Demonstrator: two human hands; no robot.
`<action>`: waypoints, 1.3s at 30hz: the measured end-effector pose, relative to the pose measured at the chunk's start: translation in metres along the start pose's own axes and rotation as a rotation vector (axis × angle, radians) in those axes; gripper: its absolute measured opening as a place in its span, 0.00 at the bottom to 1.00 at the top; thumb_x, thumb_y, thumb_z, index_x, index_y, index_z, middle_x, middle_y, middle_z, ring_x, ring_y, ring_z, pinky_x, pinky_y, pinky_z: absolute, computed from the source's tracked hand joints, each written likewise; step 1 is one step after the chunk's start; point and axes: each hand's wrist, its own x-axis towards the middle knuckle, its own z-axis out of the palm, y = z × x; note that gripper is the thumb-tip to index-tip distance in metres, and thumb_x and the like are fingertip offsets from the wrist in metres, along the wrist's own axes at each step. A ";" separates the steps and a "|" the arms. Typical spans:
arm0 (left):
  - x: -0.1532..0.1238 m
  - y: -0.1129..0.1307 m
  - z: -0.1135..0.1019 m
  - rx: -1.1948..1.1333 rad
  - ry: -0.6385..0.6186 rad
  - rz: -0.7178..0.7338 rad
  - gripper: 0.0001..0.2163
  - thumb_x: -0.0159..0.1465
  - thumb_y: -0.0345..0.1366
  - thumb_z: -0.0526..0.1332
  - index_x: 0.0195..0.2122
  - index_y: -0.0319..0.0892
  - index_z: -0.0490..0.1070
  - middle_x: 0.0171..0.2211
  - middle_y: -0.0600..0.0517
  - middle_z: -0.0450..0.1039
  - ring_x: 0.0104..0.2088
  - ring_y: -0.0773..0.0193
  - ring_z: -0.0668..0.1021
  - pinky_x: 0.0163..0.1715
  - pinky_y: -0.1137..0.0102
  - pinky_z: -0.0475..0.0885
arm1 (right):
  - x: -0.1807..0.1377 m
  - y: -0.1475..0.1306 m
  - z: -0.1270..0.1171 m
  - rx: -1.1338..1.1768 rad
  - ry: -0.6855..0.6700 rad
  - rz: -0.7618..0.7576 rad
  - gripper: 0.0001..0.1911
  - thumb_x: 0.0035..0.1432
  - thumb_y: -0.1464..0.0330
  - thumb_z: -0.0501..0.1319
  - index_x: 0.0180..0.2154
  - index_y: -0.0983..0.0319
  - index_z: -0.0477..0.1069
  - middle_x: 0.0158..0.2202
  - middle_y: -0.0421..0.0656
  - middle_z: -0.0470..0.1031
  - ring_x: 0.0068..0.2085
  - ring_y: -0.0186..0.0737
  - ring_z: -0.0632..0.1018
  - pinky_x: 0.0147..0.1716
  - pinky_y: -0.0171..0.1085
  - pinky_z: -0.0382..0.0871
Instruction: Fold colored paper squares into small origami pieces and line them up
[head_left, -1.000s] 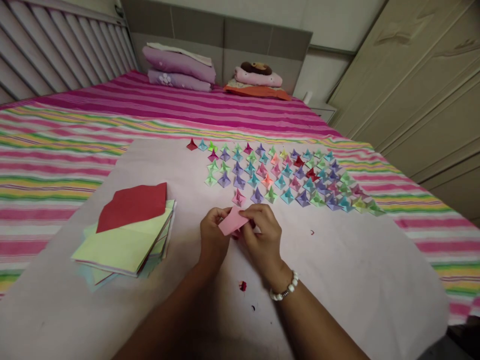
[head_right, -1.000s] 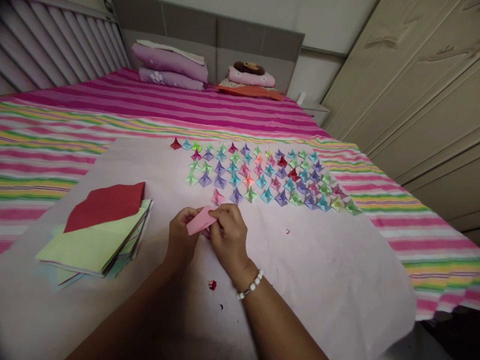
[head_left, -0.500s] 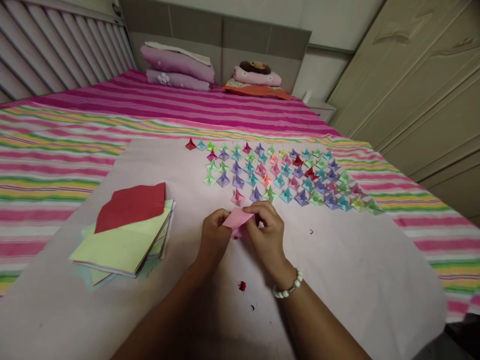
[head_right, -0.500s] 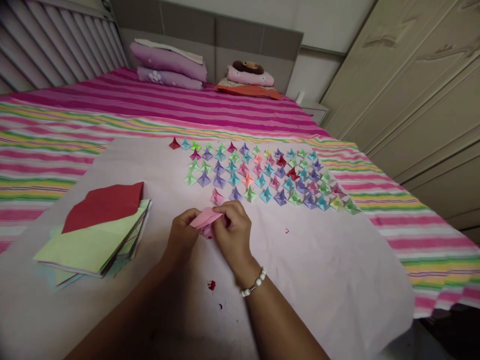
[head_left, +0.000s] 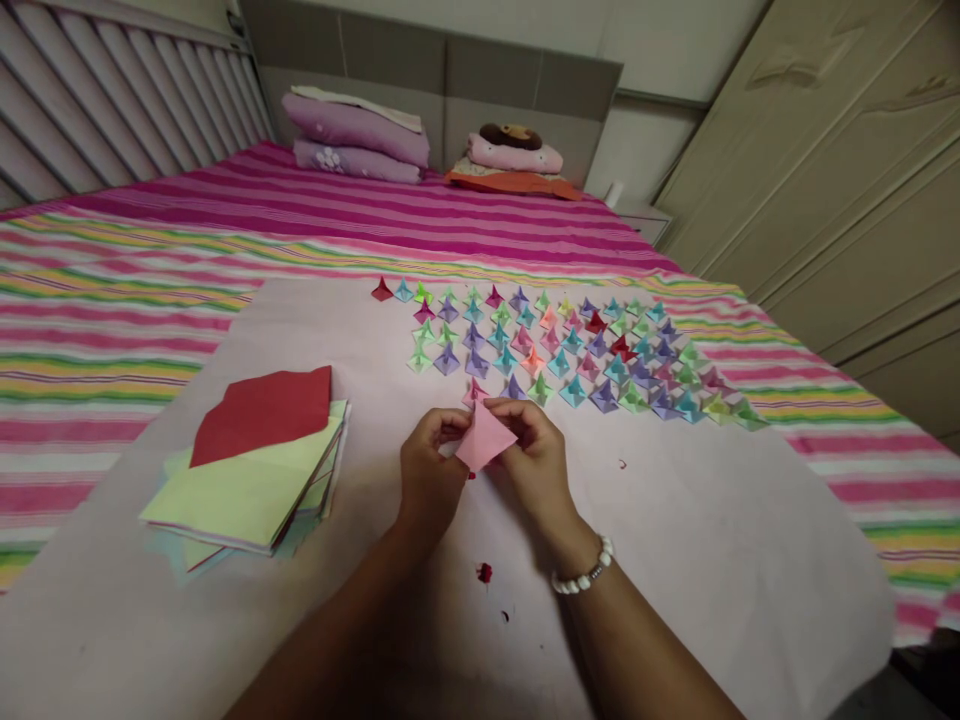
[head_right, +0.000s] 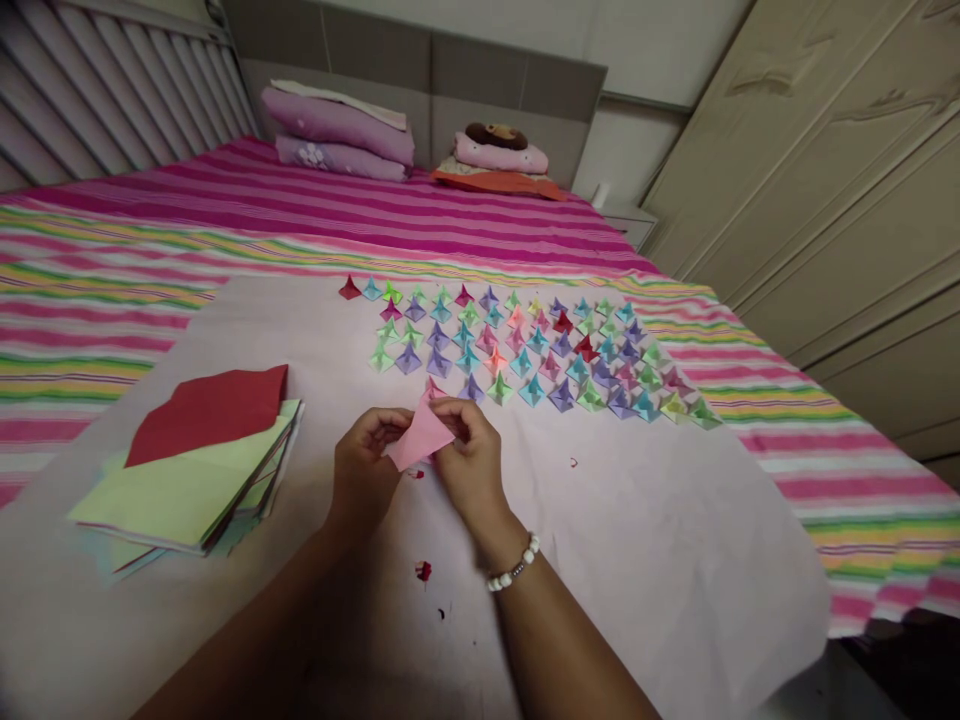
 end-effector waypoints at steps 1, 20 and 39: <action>-0.001 0.000 0.000 0.007 -0.007 0.008 0.10 0.48 0.24 0.63 0.32 0.41 0.71 0.33 0.52 0.76 0.35 0.65 0.77 0.38 0.72 0.73 | 0.000 0.000 0.000 0.024 -0.009 0.030 0.15 0.45 0.76 0.62 0.37 0.59 0.72 0.40 0.43 0.79 0.40 0.41 0.79 0.40 0.39 0.74; 0.005 0.013 0.000 -0.137 0.134 -0.199 0.10 0.40 0.27 0.64 0.25 0.39 0.67 0.20 0.58 0.71 0.19 0.70 0.71 0.18 0.77 0.66 | -0.002 0.013 0.005 0.153 -0.162 0.289 0.22 0.47 0.72 0.61 0.47 0.61 0.68 0.23 0.35 0.72 0.20 0.34 0.72 0.21 0.34 0.67; 0.002 -0.003 -0.007 -0.068 0.080 -0.014 0.13 0.50 0.29 0.64 0.38 0.40 0.75 0.39 0.48 0.78 0.42 0.57 0.79 0.43 0.66 0.74 | -0.012 0.013 0.009 -0.280 -0.216 -0.008 0.29 0.53 0.73 0.58 0.58 0.63 0.63 0.25 0.35 0.69 0.24 0.32 0.69 0.25 0.33 0.64</action>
